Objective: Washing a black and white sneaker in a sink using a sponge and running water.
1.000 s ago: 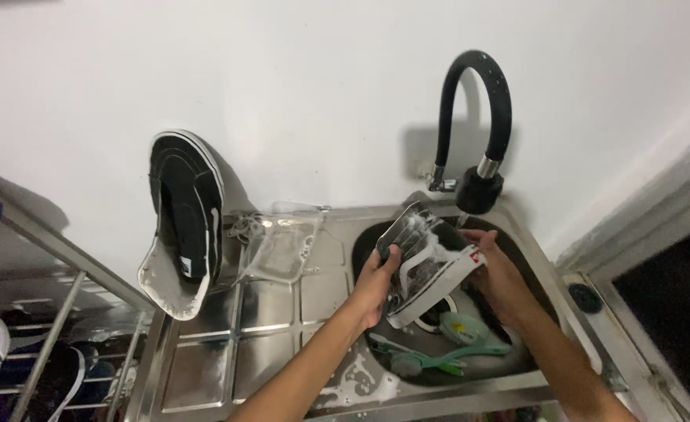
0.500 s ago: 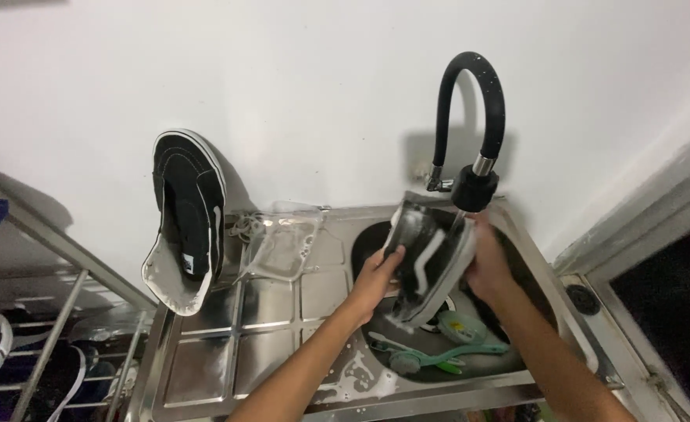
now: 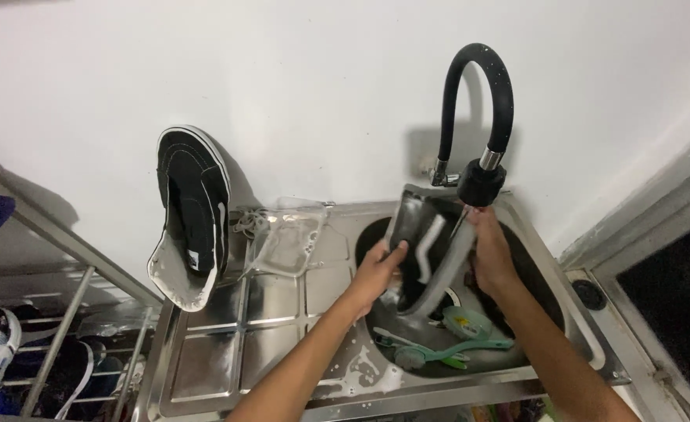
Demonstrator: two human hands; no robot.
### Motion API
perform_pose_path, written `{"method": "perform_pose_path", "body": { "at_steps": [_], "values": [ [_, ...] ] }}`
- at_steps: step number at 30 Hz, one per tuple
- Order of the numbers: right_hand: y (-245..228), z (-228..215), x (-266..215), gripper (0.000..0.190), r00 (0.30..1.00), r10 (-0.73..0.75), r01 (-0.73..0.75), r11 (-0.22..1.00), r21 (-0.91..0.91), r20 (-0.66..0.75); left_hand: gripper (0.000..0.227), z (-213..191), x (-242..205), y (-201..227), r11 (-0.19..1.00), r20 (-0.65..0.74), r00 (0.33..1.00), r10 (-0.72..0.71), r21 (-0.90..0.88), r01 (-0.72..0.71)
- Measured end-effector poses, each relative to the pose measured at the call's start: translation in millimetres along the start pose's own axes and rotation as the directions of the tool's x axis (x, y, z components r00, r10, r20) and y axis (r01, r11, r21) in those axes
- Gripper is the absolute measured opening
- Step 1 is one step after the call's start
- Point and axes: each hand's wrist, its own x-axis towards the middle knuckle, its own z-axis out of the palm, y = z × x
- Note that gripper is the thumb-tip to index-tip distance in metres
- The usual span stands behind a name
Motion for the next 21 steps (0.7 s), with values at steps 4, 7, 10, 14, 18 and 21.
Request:
{"method": "perform_pose_path", "body": {
  "at_steps": [4, 7, 10, 14, 18, 21],
  "values": [
    [-3, -9, -15, 0.041, 0.992, 0.034, -0.036, 0.999, -0.007, -0.121, 0.065, 10, -6, -3, 0.996, 0.153, 0.985, 0.073, -0.06, -0.065],
    [-1, -14, -21, 0.031, 0.985, -0.005, 0.008, 1.0, 0.02, -0.171, 0.065, 18, -31, 27, 0.99, 0.245, 0.962, 0.118, 0.044, -0.133],
    [13, -29, -15, 0.026, 0.981, -0.034, 0.052, 0.994, 0.092, -0.189, 0.067, 25, -40, 39, 0.974, 0.327, 0.933, 0.148, 0.113, -0.194],
    [13, -39, -13, 0.022, 0.983, -0.063, 0.09, 0.984, 0.153, -0.172, 0.041, 39, -6, 28, 0.919, 0.287, 0.898, 0.333, 0.114, -0.378],
    [-17, -33, -40, 0.032, 0.987, -0.035, 0.048, 0.995, 0.082, -0.157, 0.04, 51, 39, 1, 0.944, 0.146, 0.948, 0.285, 0.127, -0.303],
    [-36, -30, -60, 0.032, 0.992, -0.017, 0.016, 1.0, -0.009, -0.122, 0.047, 50, 49, 7, 0.977, 0.053, 0.978, 0.199, 0.067, -0.203]
  ]
}}
